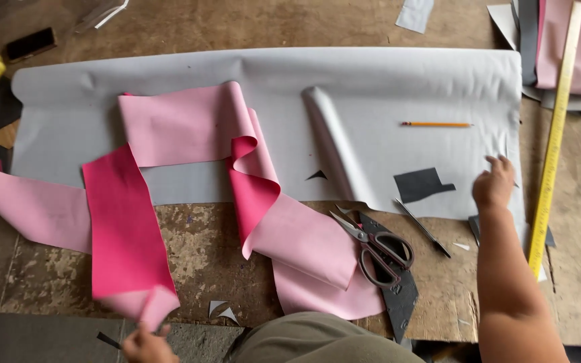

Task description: Cutting strips of pink fabric with scissors and marking shapes using a cardboard template and pencil on a cutting table.

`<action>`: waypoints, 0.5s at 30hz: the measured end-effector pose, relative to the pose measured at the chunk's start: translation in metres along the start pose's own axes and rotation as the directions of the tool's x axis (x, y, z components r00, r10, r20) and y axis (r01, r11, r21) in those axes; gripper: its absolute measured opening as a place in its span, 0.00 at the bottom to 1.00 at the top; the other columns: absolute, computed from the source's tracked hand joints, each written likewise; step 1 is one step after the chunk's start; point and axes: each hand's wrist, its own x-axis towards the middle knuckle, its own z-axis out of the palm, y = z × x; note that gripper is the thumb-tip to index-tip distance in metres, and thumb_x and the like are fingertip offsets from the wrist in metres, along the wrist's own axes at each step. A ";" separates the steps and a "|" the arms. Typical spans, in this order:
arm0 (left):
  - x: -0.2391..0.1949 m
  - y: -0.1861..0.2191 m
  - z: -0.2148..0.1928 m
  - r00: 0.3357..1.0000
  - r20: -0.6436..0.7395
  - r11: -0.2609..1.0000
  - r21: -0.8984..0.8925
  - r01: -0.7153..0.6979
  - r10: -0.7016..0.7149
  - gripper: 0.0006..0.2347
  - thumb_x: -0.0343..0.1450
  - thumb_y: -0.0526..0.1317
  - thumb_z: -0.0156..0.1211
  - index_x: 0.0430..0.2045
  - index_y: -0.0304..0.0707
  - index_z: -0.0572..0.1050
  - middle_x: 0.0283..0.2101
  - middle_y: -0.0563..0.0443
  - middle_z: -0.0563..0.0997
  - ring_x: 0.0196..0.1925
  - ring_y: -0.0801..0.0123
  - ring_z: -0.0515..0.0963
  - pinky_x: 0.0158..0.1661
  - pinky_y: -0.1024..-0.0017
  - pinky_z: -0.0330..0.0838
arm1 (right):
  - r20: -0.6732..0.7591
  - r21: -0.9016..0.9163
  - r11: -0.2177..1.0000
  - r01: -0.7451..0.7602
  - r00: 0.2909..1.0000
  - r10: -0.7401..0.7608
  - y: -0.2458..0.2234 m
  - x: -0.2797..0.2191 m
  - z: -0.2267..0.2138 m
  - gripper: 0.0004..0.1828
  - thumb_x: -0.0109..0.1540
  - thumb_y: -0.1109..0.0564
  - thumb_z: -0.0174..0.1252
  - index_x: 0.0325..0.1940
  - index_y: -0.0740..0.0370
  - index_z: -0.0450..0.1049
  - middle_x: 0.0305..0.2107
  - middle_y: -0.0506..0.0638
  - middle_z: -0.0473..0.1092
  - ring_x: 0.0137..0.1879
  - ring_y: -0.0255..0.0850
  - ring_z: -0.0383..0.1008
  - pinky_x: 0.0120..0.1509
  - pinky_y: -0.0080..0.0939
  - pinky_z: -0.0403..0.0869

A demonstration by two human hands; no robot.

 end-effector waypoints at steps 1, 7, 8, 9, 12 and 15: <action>0.011 -0.021 0.014 1.000 -0.008 1.000 -0.010 0.001 -0.001 0.08 0.80 0.38 0.48 0.45 0.29 0.66 0.43 0.32 0.81 0.30 0.62 0.82 0.11 0.67 0.50 | -0.003 0.008 1.000 0.010 1.000 -0.010 -0.010 0.015 0.018 0.25 0.64 0.72 0.45 0.64 0.73 0.73 0.66 0.70 0.61 0.72 0.63 0.56 0.76 0.58 0.55; 0.074 -0.025 0.027 0.981 0.134 0.556 -0.810 0.189 -0.138 0.09 0.73 0.34 0.63 0.37 0.25 0.70 0.49 0.28 0.75 0.50 0.44 0.81 0.45 0.62 0.93 | 0.330 0.038 0.984 0.176 0.927 -0.178 -0.062 0.094 0.087 0.45 0.55 0.74 0.34 0.79 0.61 0.53 0.75 0.61 0.50 0.82 0.60 0.39 0.83 0.56 0.44; 0.083 -0.008 0.015 0.989 0.095 0.578 -0.804 0.142 -0.111 0.08 0.73 0.36 0.63 0.35 0.27 0.72 0.47 0.36 0.80 0.52 0.55 0.83 0.48 0.67 0.92 | 0.296 -0.061 0.958 0.281 0.922 -0.251 -0.056 0.102 0.098 0.39 0.58 0.67 0.45 0.75 0.59 0.61 0.68 0.61 0.60 0.71 0.61 0.55 0.75 0.55 0.54; 0.090 0.005 0.002 0.995 0.057 0.599 -0.795 0.098 -0.087 0.08 0.73 0.37 0.64 0.33 0.29 0.73 0.45 0.43 0.85 0.55 0.66 0.86 0.51 0.73 0.91 | 0.266 -0.164 0.911 0.378 0.906 -0.329 -0.048 0.110 0.108 0.32 0.61 0.60 0.56 0.72 0.57 0.69 0.60 0.61 0.70 0.61 0.62 0.70 0.67 0.56 0.65; 0.091 0.108 -0.050 0.927 -0.063 0.130 -0.991 -0.016 -0.370 0.07 0.67 0.27 0.61 0.34 0.17 0.77 0.46 0.32 0.82 0.49 0.56 0.88 0.42 0.73 0.97 | 0.260 -0.224 0.890 0.397 0.904 -0.339 -0.019 0.114 0.115 0.20 0.64 0.57 0.51 0.57 0.48 0.81 0.44 0.54 0.74 0.56 0.54 0.73 0.72 0.45 0.65; 0.117 0.123 -0.074 0.931 -0.094 -0.078 -0.988 -0.130 -0.353 0.13 0.63 0.27 0.63 0.38 0.11 0.78 0.39 0.33 0.81 0.48 0.51 0.86 0.46 0.67 0.93 | 0.107 0.008 0.992 0.128 0.986 -0.128 0.017 0.110 0.095 0.23 0.68 0.66 0.48 0.64 0.68 0.80 0.55 0.70 0.70 0.64 0.64 0.65 0.69 0.57 0.62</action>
